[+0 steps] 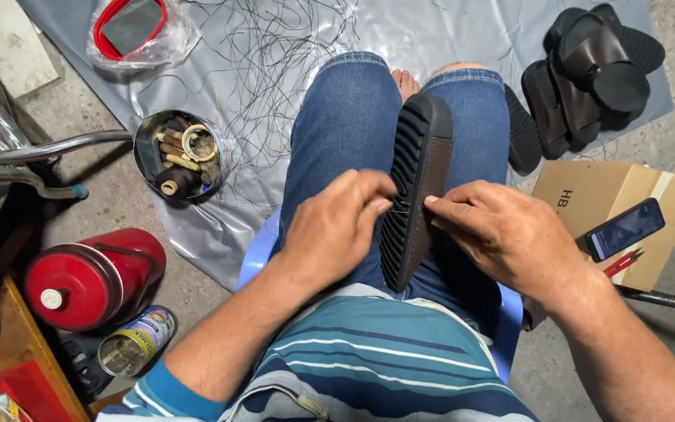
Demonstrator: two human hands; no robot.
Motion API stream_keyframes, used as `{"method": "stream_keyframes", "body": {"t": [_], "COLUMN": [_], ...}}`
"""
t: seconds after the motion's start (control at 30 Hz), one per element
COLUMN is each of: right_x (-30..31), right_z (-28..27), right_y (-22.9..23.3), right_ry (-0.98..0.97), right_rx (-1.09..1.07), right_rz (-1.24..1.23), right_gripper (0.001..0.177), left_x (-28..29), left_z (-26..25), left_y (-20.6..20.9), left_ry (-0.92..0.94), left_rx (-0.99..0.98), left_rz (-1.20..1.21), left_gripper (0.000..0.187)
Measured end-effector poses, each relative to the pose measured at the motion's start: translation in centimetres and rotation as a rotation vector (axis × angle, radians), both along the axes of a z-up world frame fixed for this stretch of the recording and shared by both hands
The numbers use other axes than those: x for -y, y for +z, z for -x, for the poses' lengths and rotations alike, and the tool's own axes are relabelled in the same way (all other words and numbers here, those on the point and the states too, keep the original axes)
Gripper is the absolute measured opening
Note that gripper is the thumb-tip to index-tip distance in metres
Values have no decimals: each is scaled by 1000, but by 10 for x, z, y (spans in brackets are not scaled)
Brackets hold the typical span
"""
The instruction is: Hand-stitching the sole of a sandal to the upper part using a needle and thread.
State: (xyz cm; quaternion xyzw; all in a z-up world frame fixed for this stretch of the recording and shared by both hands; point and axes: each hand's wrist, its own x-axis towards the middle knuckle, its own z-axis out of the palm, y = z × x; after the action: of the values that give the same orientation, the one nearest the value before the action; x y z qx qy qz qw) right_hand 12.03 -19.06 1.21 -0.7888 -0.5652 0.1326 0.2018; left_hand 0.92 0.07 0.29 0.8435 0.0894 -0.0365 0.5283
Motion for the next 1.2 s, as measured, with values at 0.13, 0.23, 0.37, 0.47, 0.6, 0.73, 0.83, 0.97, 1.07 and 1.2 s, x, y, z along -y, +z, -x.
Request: {"method": "stream_keyframes", "body": {"t": [0.13,0.23,0.37,0.47,0.6,0.73,0.83,0.97,1.07,1.2], "right_x": [0,1,6,46,35,36,26,8,0,10], "right_z": [2,1,-11,-35,-25,-23,-22,6,16,13], "right_y": [-1,-2,21,31,36,31,27,-29,4,4], "right_ry": [-16,-18,-54,-265,-189,-204,-297,-425,-422,-264], "right_rx": [10,49,-8,198,100,-42,-204,-437,-724,-345], "right_rz": [12,43,611,614,544,437,428,-309,-293,-296], "right_gripper": [28,30,60,60,56,53,59,13,18,33], "left_x": [5,6,0,-3,13,27,25,26,15,15], "left_z": [-16,-19,-13,-12,-14,-10,-11,-17,-14,2], "left_y": [18,25,10,10,7,-8,-11,-17,-2,-6], "left_ry": [-156,-297,-373,-302,-163,-83,-36,46,90,62], "left_rx": [-274,-280,-192,-157,-74,48,180,233,-37,50], "left_rz": [-180,-243,-344,-267,-292,-295,-213,10,95,-42], "left_gripper": [28,46,60,40,49,29,15,9,11,12]}}
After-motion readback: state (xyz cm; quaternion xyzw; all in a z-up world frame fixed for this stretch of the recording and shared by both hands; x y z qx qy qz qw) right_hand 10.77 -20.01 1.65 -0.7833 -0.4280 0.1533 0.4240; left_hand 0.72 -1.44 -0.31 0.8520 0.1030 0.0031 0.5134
